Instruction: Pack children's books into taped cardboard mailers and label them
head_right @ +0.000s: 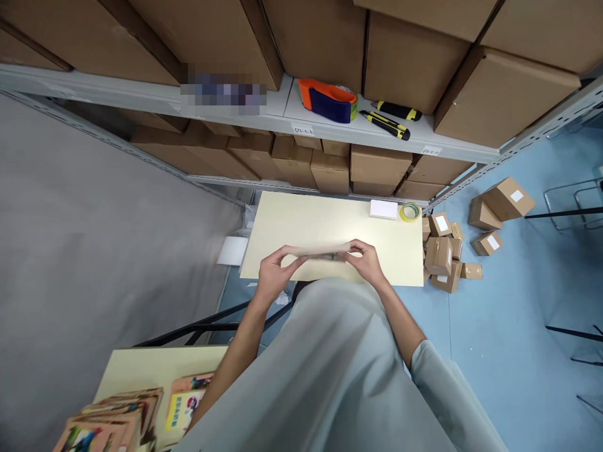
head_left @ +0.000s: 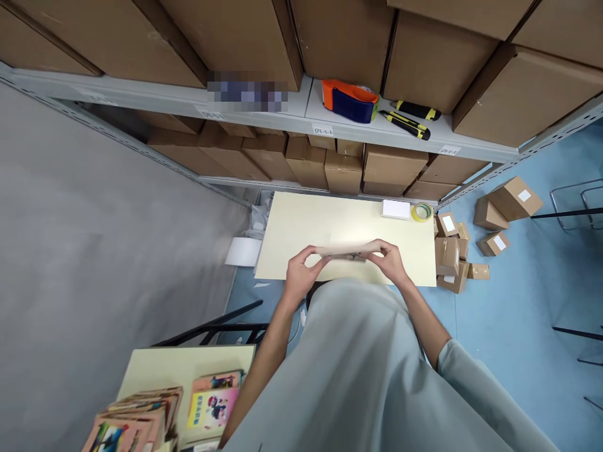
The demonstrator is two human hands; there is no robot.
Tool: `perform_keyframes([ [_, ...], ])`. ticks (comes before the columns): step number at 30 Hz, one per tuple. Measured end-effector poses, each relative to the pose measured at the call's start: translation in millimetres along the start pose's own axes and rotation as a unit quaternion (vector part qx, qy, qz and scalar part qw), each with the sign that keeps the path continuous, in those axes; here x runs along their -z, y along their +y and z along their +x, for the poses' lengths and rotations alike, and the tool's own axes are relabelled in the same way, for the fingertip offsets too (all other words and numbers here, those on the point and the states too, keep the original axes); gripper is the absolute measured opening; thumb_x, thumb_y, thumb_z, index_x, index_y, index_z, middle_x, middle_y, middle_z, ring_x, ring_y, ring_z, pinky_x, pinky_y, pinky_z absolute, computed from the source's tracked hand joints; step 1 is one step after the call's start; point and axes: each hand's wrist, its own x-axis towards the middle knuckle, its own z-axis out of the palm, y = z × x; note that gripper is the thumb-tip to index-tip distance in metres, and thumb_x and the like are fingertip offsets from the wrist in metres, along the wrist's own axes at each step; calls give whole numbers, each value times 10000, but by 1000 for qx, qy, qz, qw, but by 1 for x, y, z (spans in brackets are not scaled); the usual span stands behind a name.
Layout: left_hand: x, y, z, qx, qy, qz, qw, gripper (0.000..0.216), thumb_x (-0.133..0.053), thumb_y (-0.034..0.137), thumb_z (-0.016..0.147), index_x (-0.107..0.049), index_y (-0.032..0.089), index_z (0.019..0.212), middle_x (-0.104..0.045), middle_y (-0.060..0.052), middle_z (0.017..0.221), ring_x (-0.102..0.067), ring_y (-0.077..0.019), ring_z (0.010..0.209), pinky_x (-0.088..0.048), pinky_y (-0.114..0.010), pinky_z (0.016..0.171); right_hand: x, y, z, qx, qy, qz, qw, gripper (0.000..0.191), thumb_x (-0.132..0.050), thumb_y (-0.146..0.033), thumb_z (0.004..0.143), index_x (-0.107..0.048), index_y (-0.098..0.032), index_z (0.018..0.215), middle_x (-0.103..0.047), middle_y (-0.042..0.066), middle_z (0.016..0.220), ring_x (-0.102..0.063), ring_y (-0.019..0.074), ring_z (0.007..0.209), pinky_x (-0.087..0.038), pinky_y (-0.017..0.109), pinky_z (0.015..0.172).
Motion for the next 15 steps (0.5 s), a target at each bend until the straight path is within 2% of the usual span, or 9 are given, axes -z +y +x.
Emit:
perform_keyframes([
  [3, -2, 2, 2, 77, -25, -45, 996, 388, -787, 596, 859, -765, 213, 919, -782, -57, 864, -718, -227, 834, -594, -346, 776, 1, 2, 2, -53, 8, 37, 998, 465, -886, -652, 750, -770, -234, 915, -780, 49, 925, -722, 234, 876, -593, 375, 851],
  [5, -3, 4, 4, 99, -29, -66, 993, 449, -781, 653, 845, -747, 208, 898, -772, -56, 851, -710, -221, 821, -581, -323, 743, 1, 2, 3, -67, 10, 49, 997, 496, -883, -673, 741, -765, -229, 928, -784, 53, 927, -723, 234, 880, -583, 354, 821],
  [9, -5, 8, 5, 117, -17, -77, 990, 493, -754, 698, 854, -726, 206, 869, -757, -42, 850, -704, -219, 844, -574, -317, 764, 1, 6, 4, -107, 14, 83, 991, 506, -870, -669, 765, -769, -216, 966, -792, 40, 883, -720, 211, 810, -569, 318, 730],
  [12, -8, 12, 6, 125, -32, -104, 986, 521, -677, 720, 914, -730, 204, 875, -762, -46, 857, -717, -224, 867, -589, -337, 816, -3, 15, 7, -174, -6, 159, 972, 530, -904, -658, 720, -781, -199, 955, -816, 59, 906, -740, 220, 809, -597, 333, 747],
  [15, -13, 15, 9, 105, -57, -129, 984, 549, -642, 725, 943, -776, 198, 1018, -782, -68, 897, -742, -231, 920, -594, -386, 950, -8, 27, 9, -247, -34, 216, 944, 511, -966, -608, 645, -783, -202, 895, -826, 80, 897, -741, 225, 791, -602, 327, 707],
])
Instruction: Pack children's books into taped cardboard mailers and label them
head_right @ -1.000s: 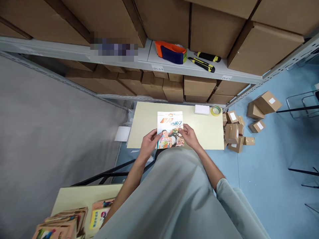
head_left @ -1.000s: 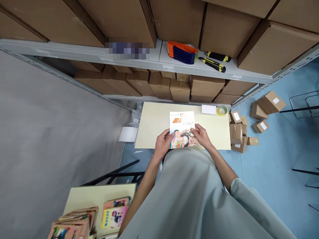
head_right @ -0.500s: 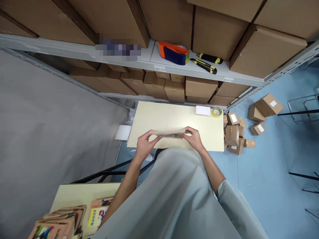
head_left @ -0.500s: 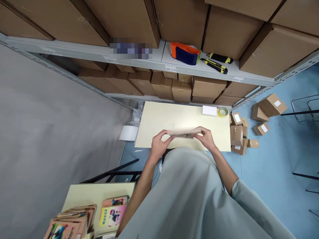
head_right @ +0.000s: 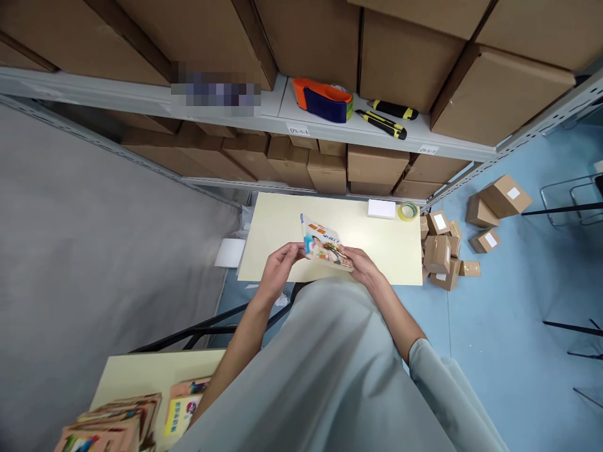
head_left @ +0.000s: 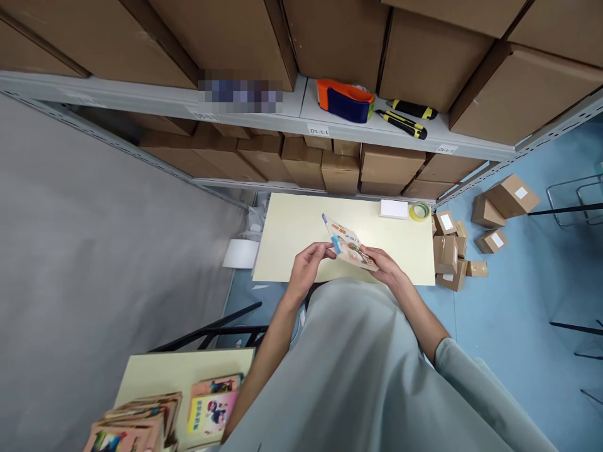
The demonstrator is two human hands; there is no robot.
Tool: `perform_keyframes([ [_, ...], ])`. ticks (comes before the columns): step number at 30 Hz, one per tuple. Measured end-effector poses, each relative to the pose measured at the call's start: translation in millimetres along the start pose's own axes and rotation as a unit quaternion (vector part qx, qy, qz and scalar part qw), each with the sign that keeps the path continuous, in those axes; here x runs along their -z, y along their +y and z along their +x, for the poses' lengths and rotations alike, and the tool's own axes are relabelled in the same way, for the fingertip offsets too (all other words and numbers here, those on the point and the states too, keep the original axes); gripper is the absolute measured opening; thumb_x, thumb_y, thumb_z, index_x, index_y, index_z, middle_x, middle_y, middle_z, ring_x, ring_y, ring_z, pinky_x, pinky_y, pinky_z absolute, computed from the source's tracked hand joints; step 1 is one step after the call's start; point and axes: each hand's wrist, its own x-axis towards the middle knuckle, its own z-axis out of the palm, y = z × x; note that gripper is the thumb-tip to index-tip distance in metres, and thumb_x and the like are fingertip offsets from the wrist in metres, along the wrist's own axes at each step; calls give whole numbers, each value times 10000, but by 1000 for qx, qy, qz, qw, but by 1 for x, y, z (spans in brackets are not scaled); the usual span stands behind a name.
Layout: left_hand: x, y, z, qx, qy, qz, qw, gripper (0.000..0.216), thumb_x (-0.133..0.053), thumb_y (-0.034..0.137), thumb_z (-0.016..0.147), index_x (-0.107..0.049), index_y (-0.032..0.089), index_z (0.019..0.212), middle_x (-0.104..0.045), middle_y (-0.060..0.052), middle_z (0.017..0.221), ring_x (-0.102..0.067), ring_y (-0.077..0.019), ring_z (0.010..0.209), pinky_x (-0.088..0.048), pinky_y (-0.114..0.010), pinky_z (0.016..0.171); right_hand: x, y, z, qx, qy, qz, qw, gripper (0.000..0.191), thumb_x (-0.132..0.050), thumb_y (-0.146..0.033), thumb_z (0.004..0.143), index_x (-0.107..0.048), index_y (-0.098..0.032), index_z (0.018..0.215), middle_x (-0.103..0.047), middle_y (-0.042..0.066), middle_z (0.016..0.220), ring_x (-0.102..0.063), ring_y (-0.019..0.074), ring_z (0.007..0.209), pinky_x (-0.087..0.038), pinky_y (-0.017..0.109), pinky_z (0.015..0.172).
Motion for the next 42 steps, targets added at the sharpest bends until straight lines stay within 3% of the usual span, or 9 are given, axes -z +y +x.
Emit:
perform_keyframes([
  [2, -2, -1, 3, 2, -13, -11, 1000, 583, -624, 731, 952, -776, 194, 1122, -792, -80, 932, -751, -231, 934, -588, -406, 994, 1, 7, 5, -27, 0, 16, 1000, 489, -987, -566, 627, -774, -208, 884, -824, 70, 884, -733, 208, 776, -596, 307, 689],
  [5, 1, -9, 5, 32, -7, -20, 999, 601, -600, 752, 952, -767, 193, 1098, -805, -89, 1012, -755, -240, 952, -602, -387, 941, 3, 13, 12, -21, 24, 7, 999, 491, -996, -528, 624, -742, -209, 896, -821, 53, 911, -745, 193, 806, -604, 299, 743],
  [9, 17, -33, 6, 85, -12, -25, 996, 546, -752, 675, 858, -756, 193, 1115, -822, -96, 1092, -770, -284, 1001, -621, -393, 888, 2, 15, 24, -7, 68, -54, 996, 499, -970, -549, 665, -708, -223, 937, -815, 22, 917, -761, 183, 817, -601, 306, 794],
  [15, 64, -83, 6, 96, 17, -9, 995, 623, -790, 373, 751, -705, 178, 1336, -775, -135, 1326, -758, -308, 1170, -623, -443, 1000, -18, 25, 63, -11, 34, -137, 990, 562, -977, -513, 625, -733, -207, 1028, -816, 7, 855, -715, 156, 779, -556, 298, 798],
  [19, 107, -110, 14, 115, 62, -9, 991, 739, -787, 295, 714, -662, 210, 1437, -678, -122, 1510, -644, -316, 1392, -544, -460, 1150, -41, 37, 102, -12, 23, -167, 986, 579, -968, -532, 642, -750, -194, 1059, -797, 6, 802, -694, 152, 751, -537, 288, 763],
  [27, 194, -139, 72, 119, 134, -29, 983, 774, -907, 378, 646, -704, 154, 1358, -723, -166, 1427, -640, -364, 1386, -528, -513, 1171, -95, 52, 202, 38, 12, -193, 980, 523, -907, -407, 737, -764, -198, 1194, -796, 7, 862, -713, 176, 814, -573, 323, 858],
  [32, 240, -159, 124, 143, 167, 13, 975, 649, -879, 269, 650, -735, 149, 1271, -786, -163, 1282, -700, -355, 1300, -584, -471, 1087, -126, 67, 266, 66, 30, -254, 965, 450, -805, -354, 821, -768, -202, 1242, -803, 9, 938, -724, 191, 883, -585, 322, 895],
  [36, 262, -174, 155, 177, 184, 52, 965, 572, -793, 176, 695, -735, 143, 1263, -807, -144, 1229, -764, -315, 1157, -632, -430, 987, -140, 84, 306, 41, 66, -303, 950, 481, -762, -298, 849, -742, -226, 1324, -800, -9, 944, -735, 195, 901, -597, 337, 926],
  [42, 276, -191, 177, 193, 179, 135, 955, 501, -667, 104, 763, -740, 190, 1251, -807, -99, 1249, -752, -267, 1207, -619, -377, 1015, -146, 105, 337, 3, 108, -336, 936, 465, -722, -248, 868, -741, -223, 1332, -796, -17, 911, -761, 203, 911, -606, 340, 938],
])
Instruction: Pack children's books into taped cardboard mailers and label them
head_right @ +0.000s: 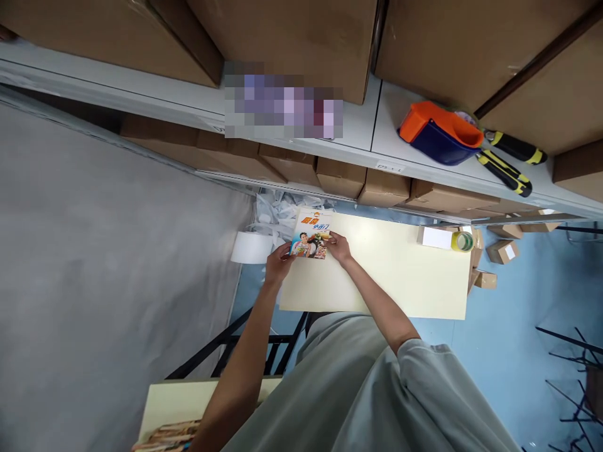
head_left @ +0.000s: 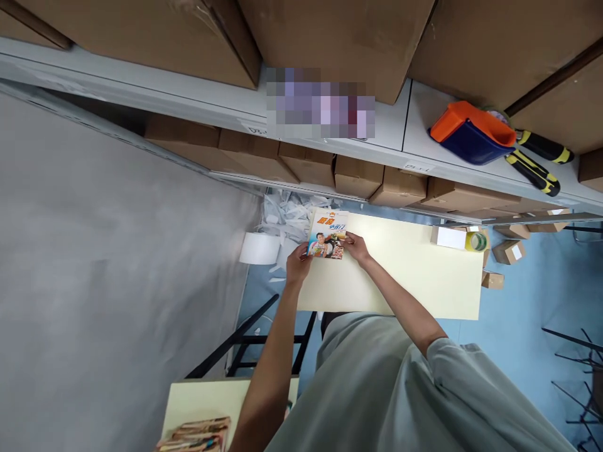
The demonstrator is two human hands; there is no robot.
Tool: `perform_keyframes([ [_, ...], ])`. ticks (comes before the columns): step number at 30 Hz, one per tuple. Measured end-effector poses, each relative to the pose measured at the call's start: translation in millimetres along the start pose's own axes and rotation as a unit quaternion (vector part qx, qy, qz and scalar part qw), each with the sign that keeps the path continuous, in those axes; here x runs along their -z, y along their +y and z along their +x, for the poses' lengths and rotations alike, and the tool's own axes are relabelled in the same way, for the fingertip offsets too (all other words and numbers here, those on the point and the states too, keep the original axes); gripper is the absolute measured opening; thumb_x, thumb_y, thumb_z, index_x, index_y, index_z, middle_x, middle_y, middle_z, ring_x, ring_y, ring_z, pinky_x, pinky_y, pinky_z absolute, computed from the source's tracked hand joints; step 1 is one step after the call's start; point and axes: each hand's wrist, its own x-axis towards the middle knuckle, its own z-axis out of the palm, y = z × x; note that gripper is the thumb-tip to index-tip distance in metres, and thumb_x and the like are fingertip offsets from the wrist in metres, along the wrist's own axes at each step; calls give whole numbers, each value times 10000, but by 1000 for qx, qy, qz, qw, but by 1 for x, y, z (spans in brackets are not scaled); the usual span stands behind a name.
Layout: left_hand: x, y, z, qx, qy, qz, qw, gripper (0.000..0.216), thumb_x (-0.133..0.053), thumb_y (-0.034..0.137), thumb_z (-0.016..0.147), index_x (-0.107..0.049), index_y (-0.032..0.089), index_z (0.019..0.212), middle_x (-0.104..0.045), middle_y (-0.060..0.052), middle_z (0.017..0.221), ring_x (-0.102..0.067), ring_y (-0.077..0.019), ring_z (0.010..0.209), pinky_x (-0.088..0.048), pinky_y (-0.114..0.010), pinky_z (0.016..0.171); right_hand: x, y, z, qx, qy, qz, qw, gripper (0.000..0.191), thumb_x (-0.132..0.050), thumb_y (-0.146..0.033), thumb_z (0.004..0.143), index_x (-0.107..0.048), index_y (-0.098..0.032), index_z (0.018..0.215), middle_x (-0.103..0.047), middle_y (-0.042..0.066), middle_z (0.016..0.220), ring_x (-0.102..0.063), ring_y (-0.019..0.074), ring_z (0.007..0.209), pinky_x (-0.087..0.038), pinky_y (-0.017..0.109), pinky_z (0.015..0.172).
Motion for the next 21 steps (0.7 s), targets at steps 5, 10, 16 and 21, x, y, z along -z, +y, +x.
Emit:
perform_keyframes([
  [5, 4, -4, -1, 2, -5, 70, 998, 450, -648, 158, 831, -717, 196, 1275, -798, -88, 1280, -798, -228, 1045, -625, -334, 963, 3, 6, -8, -16, 15, -2, 1000, 451, -701, -241, 898, -718, -194, 1347, -827, 44, 1058, -781, 212, 1000, -601, 349, 992],
  [10, 25, -19, -20, -14, 9, 177, 984, 426, -652, 233, 887, -695, 181, 1307, -766, -114, 1342, -793, -231, 991, -615, -351, 949, 56, 23, -62, -2, 44, -95, 995, 374, -690, -330, 941, -721, -222, 1298, -802, 81, 1246, -776, 205, 1035, -603, 336, 976],
  [16, 38, -55, -53, 36, 20, 296, 954, 326, -644, 345, 925, -736, 179, 1190, -805, -127, 1193, -775, -272, 992, -574, -415, 1008, 113, 50, -130, -117, 72, -283, 949, 348, -667, -473, 997, -753, -193, 1185, -826, 103, 1110, -775, 248, 1036, -570, 328, 917],
  [21, 26, -61, -70, 50, 63, 303, 950, 248, -631, 363, 939, -772, 187, 1042, -823, -129, 1054, -769, -296, 971, -578, -433, 973, 85, 54, -137, -149, 13, -370, 917, 373, -602, -543, 1042, -765, -209, 1077, -818, 115, 1122, -764, 285, 1073, -545, 341, 871],
])
